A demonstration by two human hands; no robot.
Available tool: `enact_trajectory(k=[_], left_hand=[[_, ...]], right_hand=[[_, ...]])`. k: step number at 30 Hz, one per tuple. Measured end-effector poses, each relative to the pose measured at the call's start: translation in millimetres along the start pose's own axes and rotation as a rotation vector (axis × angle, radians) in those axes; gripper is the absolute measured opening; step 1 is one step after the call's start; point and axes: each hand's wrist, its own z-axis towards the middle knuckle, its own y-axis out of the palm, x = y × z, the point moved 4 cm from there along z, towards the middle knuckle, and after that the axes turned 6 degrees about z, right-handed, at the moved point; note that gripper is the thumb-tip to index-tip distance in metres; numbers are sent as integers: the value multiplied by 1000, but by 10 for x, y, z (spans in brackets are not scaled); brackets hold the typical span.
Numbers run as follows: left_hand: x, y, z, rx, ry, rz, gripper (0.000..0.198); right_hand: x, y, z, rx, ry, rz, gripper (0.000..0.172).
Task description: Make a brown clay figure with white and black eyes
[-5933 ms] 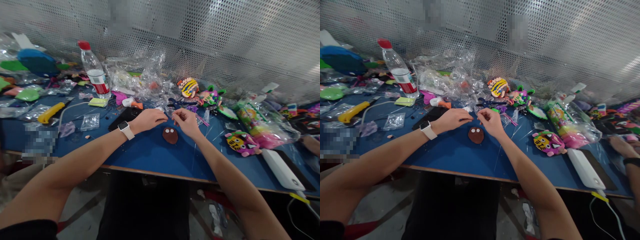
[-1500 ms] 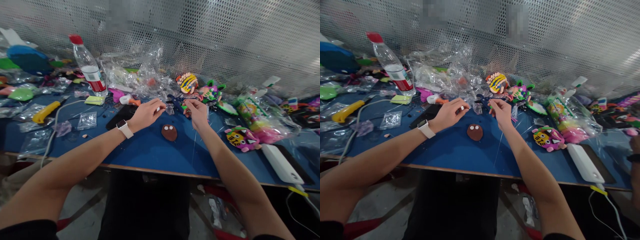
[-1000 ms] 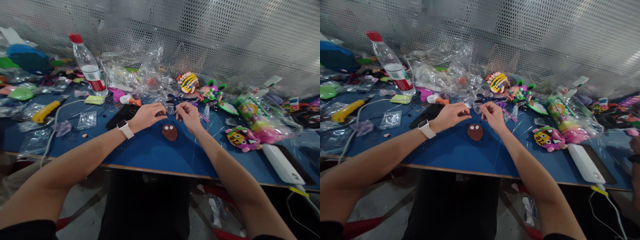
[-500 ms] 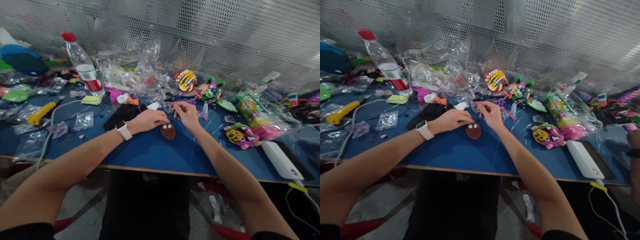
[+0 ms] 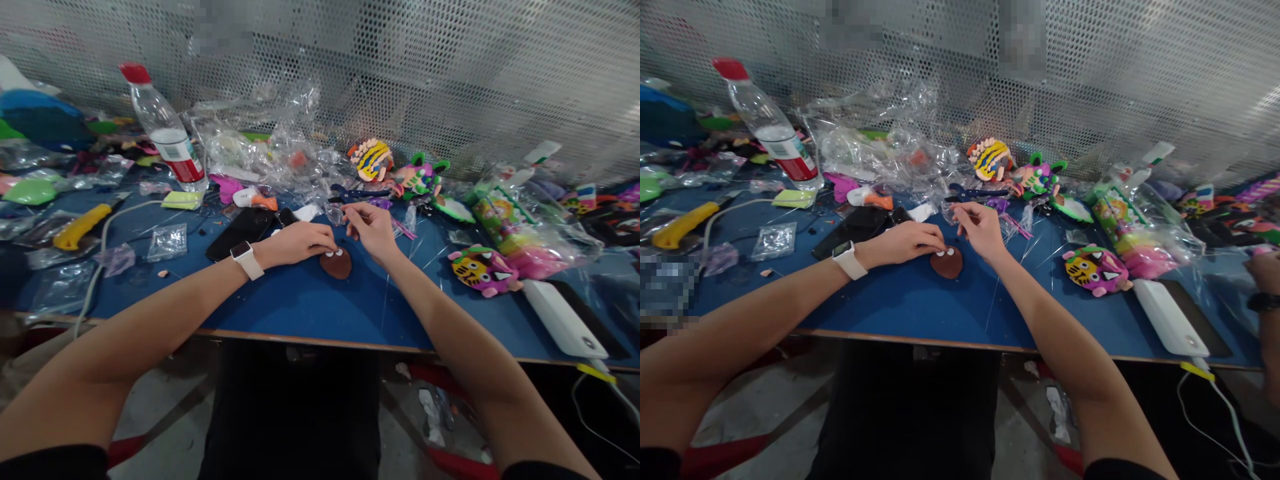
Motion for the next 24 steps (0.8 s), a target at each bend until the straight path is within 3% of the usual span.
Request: enact_trajectory(k=[10,24], left_hand=[[-10,-35,2,-24,0,23,14],[-16,-12,-14,-48,9,89,22]], right_hand=[[-11,2,-10,-3,-12,36,39],[-1,-1,-7,-2,6,10,41]])
